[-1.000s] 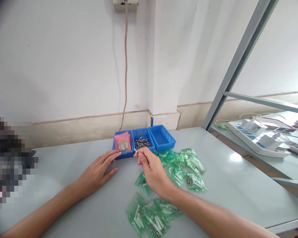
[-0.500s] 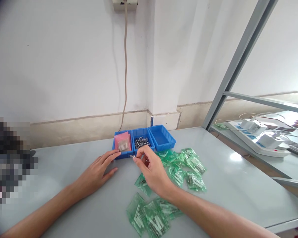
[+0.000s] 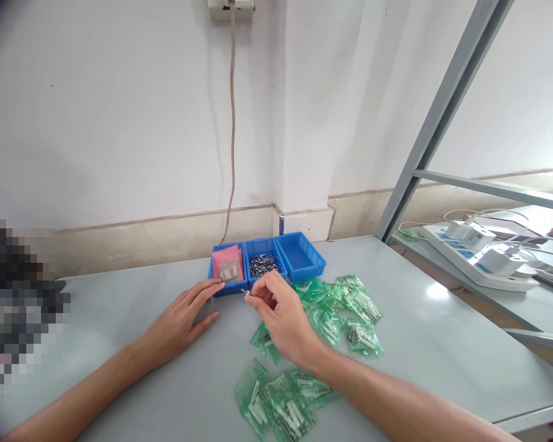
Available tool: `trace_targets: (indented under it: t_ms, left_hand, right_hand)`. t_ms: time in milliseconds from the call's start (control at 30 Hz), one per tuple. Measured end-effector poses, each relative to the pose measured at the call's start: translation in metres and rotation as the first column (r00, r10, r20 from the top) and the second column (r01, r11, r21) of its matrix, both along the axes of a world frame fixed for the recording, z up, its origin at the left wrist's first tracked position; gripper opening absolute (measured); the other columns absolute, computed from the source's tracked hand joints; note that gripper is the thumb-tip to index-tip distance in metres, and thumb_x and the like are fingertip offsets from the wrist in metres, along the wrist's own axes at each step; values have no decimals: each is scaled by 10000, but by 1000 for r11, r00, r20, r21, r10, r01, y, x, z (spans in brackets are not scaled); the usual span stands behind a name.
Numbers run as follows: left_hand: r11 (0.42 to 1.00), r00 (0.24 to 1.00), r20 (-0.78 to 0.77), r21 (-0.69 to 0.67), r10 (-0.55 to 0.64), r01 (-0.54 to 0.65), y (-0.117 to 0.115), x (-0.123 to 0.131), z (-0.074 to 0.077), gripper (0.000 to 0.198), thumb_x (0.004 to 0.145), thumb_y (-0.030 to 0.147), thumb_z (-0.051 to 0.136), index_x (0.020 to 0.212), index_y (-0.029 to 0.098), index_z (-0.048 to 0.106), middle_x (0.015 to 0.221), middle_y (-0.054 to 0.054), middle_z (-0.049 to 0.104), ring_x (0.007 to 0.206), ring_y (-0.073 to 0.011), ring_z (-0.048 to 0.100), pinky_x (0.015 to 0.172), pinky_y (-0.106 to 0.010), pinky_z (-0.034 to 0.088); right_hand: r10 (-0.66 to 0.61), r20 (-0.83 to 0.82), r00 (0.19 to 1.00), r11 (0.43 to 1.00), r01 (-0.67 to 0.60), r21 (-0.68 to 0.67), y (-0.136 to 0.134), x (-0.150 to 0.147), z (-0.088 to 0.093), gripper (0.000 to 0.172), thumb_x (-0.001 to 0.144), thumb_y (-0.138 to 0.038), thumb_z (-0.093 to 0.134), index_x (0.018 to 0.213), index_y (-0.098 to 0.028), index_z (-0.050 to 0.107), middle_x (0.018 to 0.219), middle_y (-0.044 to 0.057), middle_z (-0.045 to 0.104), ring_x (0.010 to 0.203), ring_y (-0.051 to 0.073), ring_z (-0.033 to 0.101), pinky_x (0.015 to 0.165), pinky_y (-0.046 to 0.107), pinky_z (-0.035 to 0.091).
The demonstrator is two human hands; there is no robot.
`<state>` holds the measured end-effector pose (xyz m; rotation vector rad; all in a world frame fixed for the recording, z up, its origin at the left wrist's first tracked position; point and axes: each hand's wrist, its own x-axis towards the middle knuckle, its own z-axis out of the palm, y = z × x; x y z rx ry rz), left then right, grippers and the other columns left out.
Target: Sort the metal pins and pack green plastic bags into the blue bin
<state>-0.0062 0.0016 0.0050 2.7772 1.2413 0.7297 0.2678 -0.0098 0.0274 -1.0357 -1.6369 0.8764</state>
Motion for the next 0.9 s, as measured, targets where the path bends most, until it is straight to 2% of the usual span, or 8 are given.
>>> trace_targets:
  t_ms: [133,300,433,600,767,900]
  left_hand:
    - [1000,1000,-8,3,0,0,0,0,0,522,1104,303,499,1608,314,365,1598,-95,503,1401,-284,577,1119,-475,545]
    - [1000,1000,6,16,-2,2,0,0,0,523,1106,302,490,1613,319,364,1590,-97,514,1391,-278,589,1109,-455,554]
    - [1000,1000,6,7,-6,6,0,0,-1,521,1105,301,494,1610,318,367,1596,-96,505,1391,-279,585,1117,-463,548]
    - [1000,1000,3,-4,-2,2,0,-1,-2,517,1108,300,490,1610,321,367,1605,-89,495,1410,-277,568,1120,-460,543]
    - [1000,1000,-7,-10,1,-1,1,-1,-2,523,1107,290,490,1612,312,353,1614,-96,482,1406,-279,567,1116,-467,541]
    - [1000,1000,-7,-9,-6,6,1,-1,-2,526,1108,291,491,1613,312,346,1610,-98,484,1412,-281,562,1133,-477,529]
  right_hand:
    - [-3,19,1000,1000,3,18,-1,1,0,197,1050,-343,622,883,-252,573,875,-3,563,776,181,540,660,293,438]
    - [-9,71,997,999,6,49,0,2,-1,175,1093,-376,547,980,-263,619,914,11,610,779,187,545,641,294,431]
    - [15,43,999,1000,-15,-4,1,3,-6,241,1117,-430,484,1060,-262,647,1002,38,661,726,176,570,570,282,424]
    - [26,-18,1000,998,-27,-65,3,4,-12,293,1131,-454,437,1038,-252,629,1031,38,670,659,146,550,524,268,401]
    - [9,-32,999,999,-11,-46,3,3,-9,267,1129,-434,446,1030,-259,622,1051,33,664,725,159,565,582,273,424]
    - [-28,21,999,999,28,18,1,2,-3,160,1093,-386,542,1045,-263,632,964,18,632,800,188,542,671,296,436]
